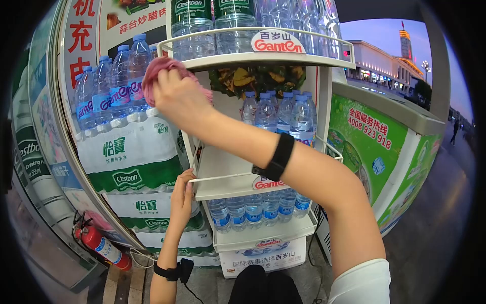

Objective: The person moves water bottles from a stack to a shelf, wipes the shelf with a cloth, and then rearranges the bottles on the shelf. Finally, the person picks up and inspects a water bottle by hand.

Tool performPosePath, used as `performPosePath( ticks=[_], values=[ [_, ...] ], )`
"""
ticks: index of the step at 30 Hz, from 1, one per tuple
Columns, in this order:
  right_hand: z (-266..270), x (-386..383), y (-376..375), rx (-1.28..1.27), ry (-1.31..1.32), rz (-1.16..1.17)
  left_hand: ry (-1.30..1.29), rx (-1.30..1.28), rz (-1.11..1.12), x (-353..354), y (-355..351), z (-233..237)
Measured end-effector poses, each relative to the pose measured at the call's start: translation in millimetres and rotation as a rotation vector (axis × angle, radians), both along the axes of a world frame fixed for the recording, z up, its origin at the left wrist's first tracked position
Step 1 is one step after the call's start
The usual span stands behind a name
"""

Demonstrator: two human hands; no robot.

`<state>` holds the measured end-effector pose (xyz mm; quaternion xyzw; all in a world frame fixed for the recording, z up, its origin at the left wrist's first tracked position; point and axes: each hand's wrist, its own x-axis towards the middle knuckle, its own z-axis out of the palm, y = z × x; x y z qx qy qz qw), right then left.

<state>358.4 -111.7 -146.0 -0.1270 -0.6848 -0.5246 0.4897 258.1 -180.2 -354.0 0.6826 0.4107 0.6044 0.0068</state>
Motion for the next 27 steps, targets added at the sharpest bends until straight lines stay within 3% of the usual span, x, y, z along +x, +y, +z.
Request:
performPosePath(
  ticks=[1,4,7,17,24,27],
  values=[
    [-4,-5,3,0.022,-0.010,-0.055,0.015,-0.010,0.005,0,-1,0],
    [-6,25,13,-0.080,-0.091,0.117,0.049,-0.018,0.019,-5,0,0],
    [-9,63,2,0.012,0.003,0.191,0.073,0.063,0.043,-5,8,-5],
    [-9,33,8,-0.034,0.086,-0.001,0.050,0.074,0.051,-2,10,-6],
    [-15,126,18,-0.046,0.087,-0.116,0.013,0.051,0.063,0,9,-8],
    [-14,130,20,-0.047,0.066,-0.051,0.053,0.069,0.086,6,6,-4]
  ],
)
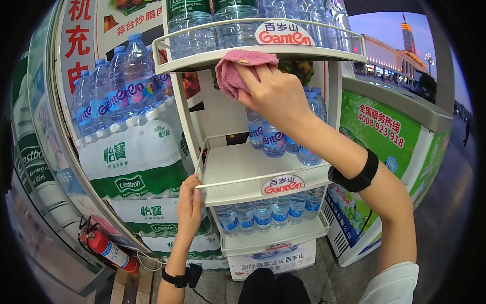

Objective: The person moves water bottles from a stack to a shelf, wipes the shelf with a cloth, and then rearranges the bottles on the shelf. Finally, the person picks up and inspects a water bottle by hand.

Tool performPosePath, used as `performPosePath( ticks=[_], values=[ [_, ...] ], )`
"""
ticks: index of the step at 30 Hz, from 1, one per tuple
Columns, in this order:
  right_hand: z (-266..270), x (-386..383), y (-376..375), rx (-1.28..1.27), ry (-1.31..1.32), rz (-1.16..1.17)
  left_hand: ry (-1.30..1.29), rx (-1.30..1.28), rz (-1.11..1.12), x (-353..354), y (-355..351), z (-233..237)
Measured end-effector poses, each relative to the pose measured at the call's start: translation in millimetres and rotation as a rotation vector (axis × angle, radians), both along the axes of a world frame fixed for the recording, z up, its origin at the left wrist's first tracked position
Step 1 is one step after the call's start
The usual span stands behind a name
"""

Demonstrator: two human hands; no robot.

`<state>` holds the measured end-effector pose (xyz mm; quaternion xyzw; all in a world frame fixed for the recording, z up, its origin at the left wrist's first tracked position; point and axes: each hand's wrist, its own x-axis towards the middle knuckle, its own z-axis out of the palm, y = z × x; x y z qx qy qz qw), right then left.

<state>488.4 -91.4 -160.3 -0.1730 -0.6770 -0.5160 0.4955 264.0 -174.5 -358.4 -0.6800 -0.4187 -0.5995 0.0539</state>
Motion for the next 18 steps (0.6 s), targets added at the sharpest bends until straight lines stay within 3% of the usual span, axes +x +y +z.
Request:
performPosePath(
  ticks=[10,18],
  values=[
    [13,-91,-4,0.019,0.093,0.172,0.075,0.010,0.108,7,-6,9],
    [12,-20,7,0.059,0.018,0.022,0.159,0.022,0.126,3,-10,14]
  ],
)
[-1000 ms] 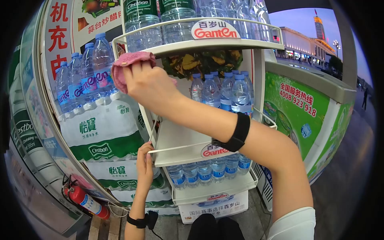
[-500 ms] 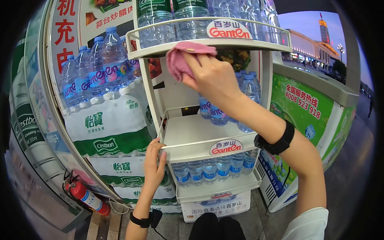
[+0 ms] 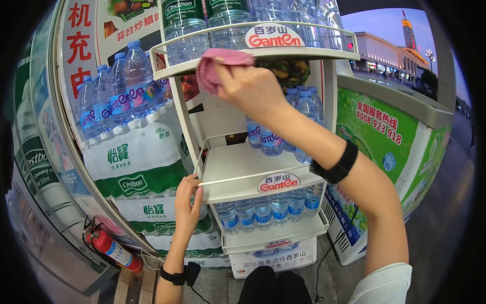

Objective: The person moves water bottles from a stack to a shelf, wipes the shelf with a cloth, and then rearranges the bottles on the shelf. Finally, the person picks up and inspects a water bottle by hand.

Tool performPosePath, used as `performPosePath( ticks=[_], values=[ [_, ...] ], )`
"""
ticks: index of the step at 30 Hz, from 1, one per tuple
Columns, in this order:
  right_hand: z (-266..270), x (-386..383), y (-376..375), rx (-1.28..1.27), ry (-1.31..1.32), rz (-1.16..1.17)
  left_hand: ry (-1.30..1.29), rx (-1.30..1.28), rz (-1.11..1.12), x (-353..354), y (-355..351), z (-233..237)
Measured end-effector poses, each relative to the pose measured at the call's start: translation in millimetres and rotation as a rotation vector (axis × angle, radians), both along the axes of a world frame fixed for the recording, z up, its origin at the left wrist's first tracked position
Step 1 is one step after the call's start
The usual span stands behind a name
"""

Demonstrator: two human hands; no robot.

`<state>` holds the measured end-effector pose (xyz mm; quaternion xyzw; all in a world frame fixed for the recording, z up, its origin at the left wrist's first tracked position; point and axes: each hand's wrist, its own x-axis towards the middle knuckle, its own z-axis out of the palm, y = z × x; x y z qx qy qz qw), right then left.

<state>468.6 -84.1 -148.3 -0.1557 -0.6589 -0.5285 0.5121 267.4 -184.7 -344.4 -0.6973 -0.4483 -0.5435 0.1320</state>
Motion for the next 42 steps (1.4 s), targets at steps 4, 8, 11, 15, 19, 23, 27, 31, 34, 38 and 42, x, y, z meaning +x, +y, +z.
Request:
performPosePath(
  ticks=[4,8,11,15,19,23,27,31,34,38,42],
  values=[
    [-4,3,1,0.003,-0.004,0.045,0.001,0.079,0.079,10,3,-3],
    [-8,-42,0,-0.060,-0.011,0.105,0.115,0.102,0.123,25,9,1],
    [-6,-86,-6,-0.057,-0.026,0.129,0.184,0.152,0.177,33,8,6],
    [-6,-100,-10,0.048,0.034,0.124,0.215,0.071,0.184,30,4,7],
    [-6,-55,-3,0.070,0.079,0.075,0.216,0.030,0.175,30,1,9],
    [-13,21,11,0.037,0.129,-0.058,0.183,0.078,0.167,33,4,6],
    [-23,93,24,-0.030,0.162,-0.145,0.159,0.074,0.175,37,4,5],
    [-19,115,18,0.007,0.195,-0.138,0.180,0.124,0.205,39,7,3],
    [-17,91,15,-0.055,0.188,0.022,0.191,0.148,0.215,41,10,1],
    [-18,86,11,-0.047,0.143,-0.020,0.186,0.050,0.210,37,5,2],
    [-20,126,19,-0.086,0.207,-0.128,0.193,-0.013,0.218,37,1,5]
  ],
)
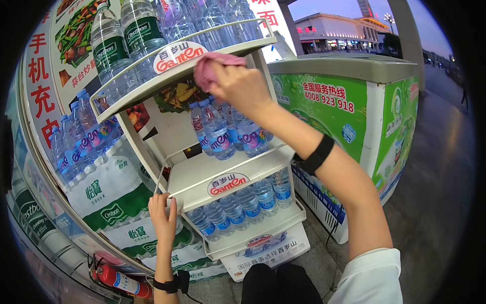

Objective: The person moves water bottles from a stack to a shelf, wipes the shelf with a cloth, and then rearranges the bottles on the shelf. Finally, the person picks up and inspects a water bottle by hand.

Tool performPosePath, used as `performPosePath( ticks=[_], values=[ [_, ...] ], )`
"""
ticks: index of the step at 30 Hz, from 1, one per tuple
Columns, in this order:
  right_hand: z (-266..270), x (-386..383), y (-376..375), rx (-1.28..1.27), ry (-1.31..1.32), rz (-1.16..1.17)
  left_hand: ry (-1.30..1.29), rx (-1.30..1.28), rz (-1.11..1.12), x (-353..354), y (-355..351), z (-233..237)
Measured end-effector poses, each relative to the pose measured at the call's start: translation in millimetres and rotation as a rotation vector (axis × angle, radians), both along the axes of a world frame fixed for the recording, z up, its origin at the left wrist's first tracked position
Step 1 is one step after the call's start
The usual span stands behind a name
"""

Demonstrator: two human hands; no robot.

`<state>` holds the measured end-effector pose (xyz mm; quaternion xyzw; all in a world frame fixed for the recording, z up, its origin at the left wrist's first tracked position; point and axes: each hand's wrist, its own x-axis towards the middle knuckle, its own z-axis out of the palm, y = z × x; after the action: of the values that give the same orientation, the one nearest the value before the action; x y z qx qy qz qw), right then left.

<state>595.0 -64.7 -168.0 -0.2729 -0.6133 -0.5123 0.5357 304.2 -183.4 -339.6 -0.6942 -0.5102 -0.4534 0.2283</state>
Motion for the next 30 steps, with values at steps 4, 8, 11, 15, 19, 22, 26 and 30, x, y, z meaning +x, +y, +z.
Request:
performPosePath(
  ticks=[4,8,11,15,19,22,26,30],
  values=[
    [-2,29,5,0.021,0.159,0.024,-0.003,0.030,0.024,5,2,-1],
    [0,-1,-1,0.033,0.129,0.197,0.010,0.070,0.044,7,6,-4],
    [-5,-19,-2,-0.031,0.085,0.181,0.006,0.025,-0.005,0,3,-3],
    [-4,12,8,-0.004,0.106,0.054,-0.005,-0.003,-0.008,0,1,-2],
    [-3,66,16,-0.026,0.231,-0.069,-0.006,0.033,-0.002,0,4,-6],
    [-6,98,31,-0.275,0.336,-0.205,-0.014,0.043,0.011,3,6,-8],
    [-54,112,59,-0.316,0.132,-0.236,0.002,0.049,0.013,4,5,-5],
    [-74,87,52,-0.310,0.122,-0.063,0.043,0.054,0.012,-3,6,-7]
  ],
)
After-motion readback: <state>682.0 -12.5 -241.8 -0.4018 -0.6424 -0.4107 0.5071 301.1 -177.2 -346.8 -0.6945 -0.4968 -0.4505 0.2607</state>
